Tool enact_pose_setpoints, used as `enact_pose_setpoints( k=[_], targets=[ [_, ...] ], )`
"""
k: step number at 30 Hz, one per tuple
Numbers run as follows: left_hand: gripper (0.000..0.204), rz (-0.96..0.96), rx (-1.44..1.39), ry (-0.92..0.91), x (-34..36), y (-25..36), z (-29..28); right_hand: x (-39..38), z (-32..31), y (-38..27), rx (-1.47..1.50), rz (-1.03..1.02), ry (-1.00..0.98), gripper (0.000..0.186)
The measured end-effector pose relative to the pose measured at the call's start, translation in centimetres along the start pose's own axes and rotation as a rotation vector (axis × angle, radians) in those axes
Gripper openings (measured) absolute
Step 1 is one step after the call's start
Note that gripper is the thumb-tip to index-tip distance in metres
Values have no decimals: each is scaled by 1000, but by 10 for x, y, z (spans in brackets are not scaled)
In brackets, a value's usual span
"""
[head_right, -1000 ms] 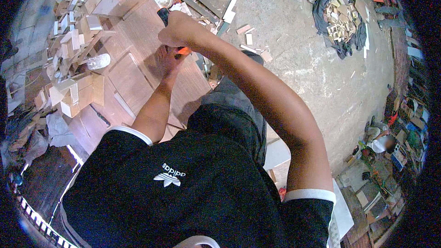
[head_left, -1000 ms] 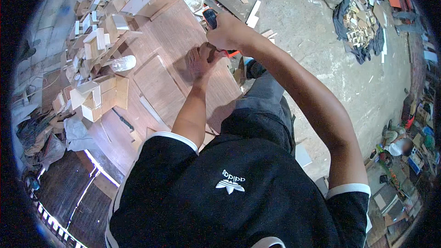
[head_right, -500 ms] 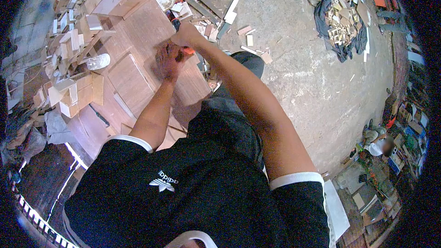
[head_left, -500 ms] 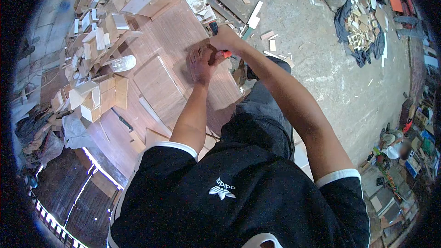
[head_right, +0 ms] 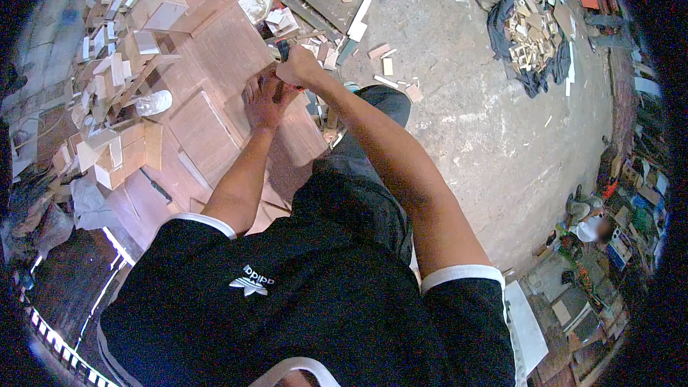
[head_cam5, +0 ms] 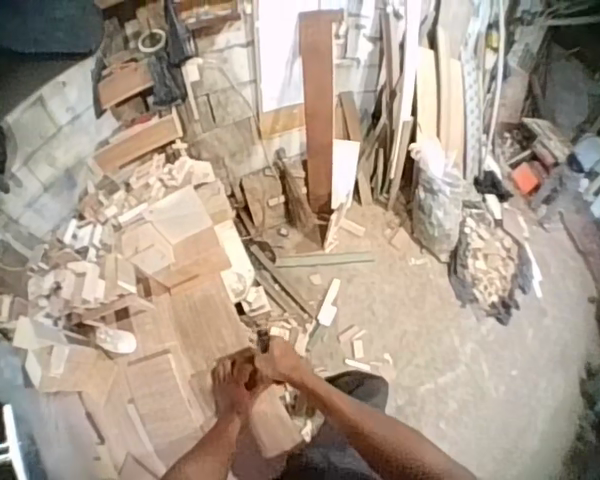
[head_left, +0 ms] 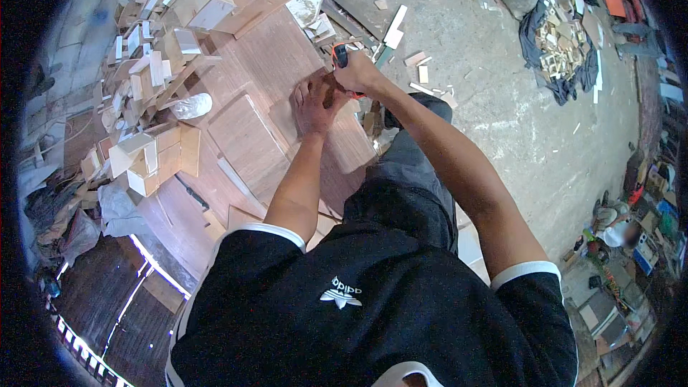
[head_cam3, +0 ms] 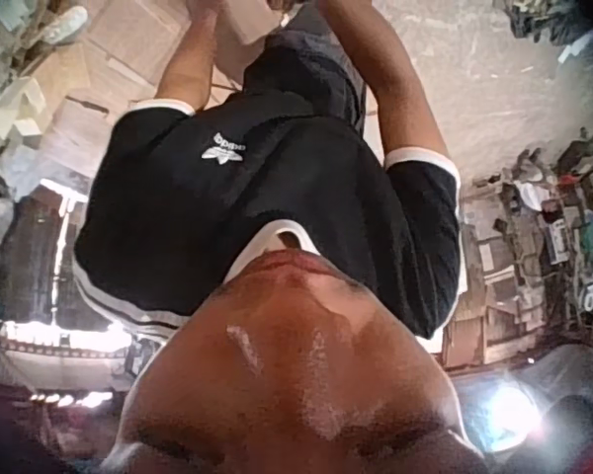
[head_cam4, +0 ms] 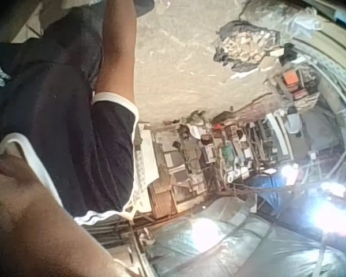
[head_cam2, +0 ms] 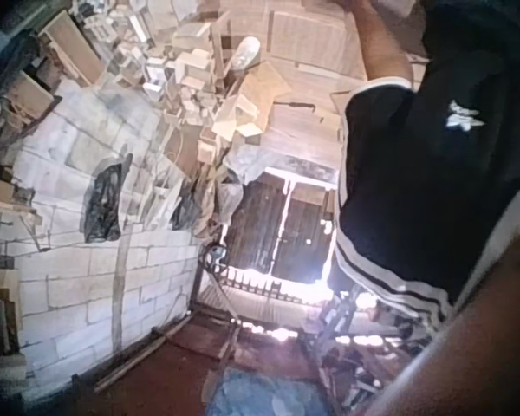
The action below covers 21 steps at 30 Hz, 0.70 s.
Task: Sawing a small piece of wood with a hand saw.
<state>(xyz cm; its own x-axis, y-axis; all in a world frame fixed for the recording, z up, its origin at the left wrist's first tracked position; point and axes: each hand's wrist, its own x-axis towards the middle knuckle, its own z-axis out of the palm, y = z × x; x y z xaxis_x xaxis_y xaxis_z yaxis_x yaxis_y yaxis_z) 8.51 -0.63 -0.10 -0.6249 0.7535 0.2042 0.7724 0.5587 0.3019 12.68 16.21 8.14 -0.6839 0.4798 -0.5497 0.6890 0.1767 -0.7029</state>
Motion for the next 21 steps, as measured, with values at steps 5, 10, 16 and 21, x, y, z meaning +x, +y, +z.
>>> enact_pose_setpoints(
  k=[5, 10, 16, 21],
  targets=[
    [51, -12, -104, -39, -2, 2, -12, -23, 0, -7, 61, -39, 35, 30],
    [55, 39, -50, -12, -1, -3, -7, -60, 19, -12, 108, -157, 87, 28],
    [60, -4, -22, -63, -5, -5, -9, -69, 34, 7, 55, -177, 156, 36],
    [61, -76, -65, -82, -8, -6, 4, -73, 27, 7, 83, -267, 161, 41]
  ],
)
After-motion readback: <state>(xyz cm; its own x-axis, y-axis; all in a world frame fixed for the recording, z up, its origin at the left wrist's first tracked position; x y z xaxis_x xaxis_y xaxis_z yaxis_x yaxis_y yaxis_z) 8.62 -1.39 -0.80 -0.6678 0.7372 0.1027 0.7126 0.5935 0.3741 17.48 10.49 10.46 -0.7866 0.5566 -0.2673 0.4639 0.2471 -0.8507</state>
